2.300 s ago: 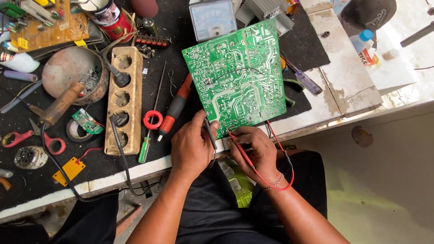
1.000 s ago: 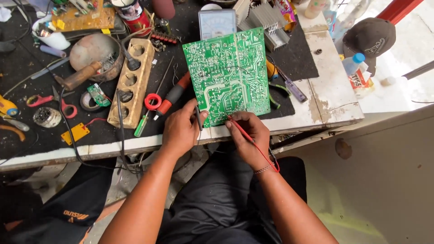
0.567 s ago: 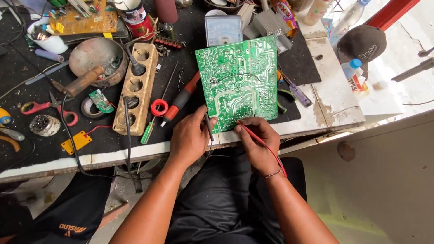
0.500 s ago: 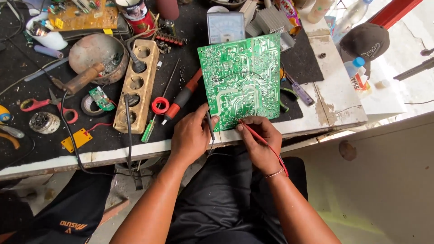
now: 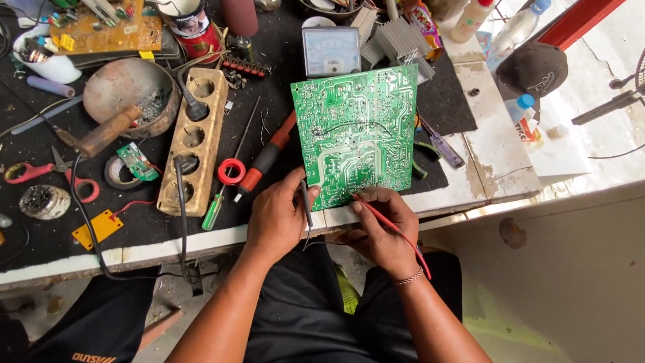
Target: The person uses a multimeter to test various points on a green circuit board. They hold the board with one hand and use the probes with the other to check connections. The board is flipped over to reveal the component side before testing continues.
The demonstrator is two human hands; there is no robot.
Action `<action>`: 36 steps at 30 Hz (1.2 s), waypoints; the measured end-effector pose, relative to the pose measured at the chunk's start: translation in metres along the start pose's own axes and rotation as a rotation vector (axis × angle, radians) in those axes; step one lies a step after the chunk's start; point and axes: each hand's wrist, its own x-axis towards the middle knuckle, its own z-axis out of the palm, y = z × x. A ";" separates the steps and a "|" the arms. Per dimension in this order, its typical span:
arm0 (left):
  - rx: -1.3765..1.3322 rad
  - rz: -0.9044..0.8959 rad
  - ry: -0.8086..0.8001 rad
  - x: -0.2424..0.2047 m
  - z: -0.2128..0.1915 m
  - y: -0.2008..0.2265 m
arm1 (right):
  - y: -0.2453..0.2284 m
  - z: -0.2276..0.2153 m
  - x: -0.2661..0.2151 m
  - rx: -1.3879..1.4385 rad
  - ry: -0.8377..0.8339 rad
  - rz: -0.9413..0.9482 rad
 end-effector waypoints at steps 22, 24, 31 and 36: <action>0.059 0.000 -0.093 0.004 -0.001 -0.003 | -0.057 0.013 -0.009 -0.171 -0.294 -0.441; 0.059 0.007 -0.089 0.003 0.001 -0.005 | -0.052 0.000 -0.012 -0.042 -0.121 -0.275; 0.053 0.037 -0.070 0.002 0.003 -0.008 | -0.038 -0.043 -0.002 0.137 0.340 0.087; 0.059 0.026 -0.087 0.002 0.004 -0.008 | -0.046 -0.036 -0.007 0.176 0.279 0.110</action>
